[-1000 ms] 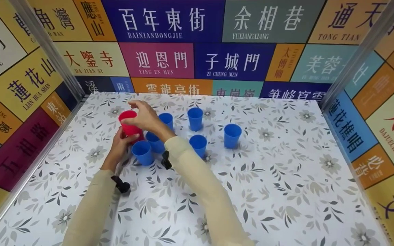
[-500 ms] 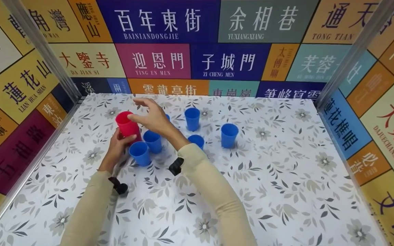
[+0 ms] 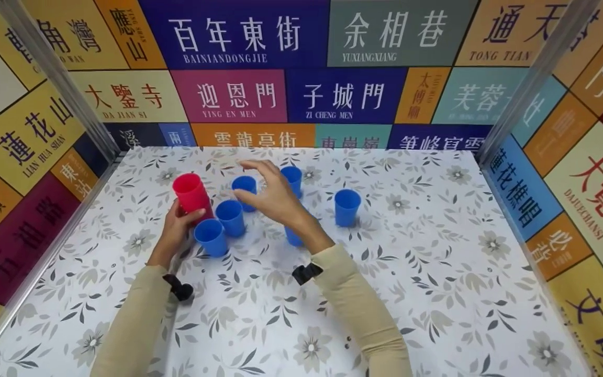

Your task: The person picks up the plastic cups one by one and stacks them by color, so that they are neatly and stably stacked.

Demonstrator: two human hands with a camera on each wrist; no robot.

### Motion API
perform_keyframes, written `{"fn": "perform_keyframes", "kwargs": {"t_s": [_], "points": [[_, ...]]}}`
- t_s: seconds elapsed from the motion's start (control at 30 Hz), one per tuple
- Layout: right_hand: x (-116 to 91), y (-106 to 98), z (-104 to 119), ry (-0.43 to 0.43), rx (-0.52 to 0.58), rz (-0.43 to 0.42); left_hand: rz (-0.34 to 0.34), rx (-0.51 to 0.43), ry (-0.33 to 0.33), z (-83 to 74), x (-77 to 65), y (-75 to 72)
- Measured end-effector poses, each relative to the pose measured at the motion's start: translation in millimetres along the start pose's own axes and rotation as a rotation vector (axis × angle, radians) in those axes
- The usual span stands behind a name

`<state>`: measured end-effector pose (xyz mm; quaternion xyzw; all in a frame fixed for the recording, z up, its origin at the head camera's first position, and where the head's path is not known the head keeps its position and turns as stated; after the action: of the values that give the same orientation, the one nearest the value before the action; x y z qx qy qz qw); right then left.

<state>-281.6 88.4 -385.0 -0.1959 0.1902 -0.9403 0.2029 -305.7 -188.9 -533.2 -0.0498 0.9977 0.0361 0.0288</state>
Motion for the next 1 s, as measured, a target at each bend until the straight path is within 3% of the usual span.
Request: {"fn": "perform_keyframes", "kwargs": {"t_s": [0.3,0.47,0.6,0.77,1.0], "points": [[-37,-49,-29,-0.007,-0.147,-0.175,-0.003,0.005,-0.031,-0.1,-1.6,0.3],[-52,-77,-55,0.037,-0.256,-0.247,-0.018,0.035,-0.053,-4.2,-0.4,0.4],[-62,-97,-76,0.084,-0.271,-0.28,-0.021,0.037,-0.072,-5.9,-0.3,-0.1],[-70,-112,-100,0.182,-0.293,-0.252,-0.026,0.058,-0.086,-4.5,-0.2,-1.7],[-77,-118,-126,0.341,-0.289,-0.152,-0.026,0.082,-0.044,-3.6,-1.3,-1.2]]}}
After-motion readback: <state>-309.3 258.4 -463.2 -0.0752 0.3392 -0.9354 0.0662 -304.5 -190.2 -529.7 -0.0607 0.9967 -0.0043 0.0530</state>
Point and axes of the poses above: each hand's wrist, its own x-axis towards the middle knuckle, its own y-axis out of the palm, z = x × y, the point moved 2 cm from there along x, towards the middle knuckle, and after that the axes turned 4 degrees about z, right-handed, at the moved point
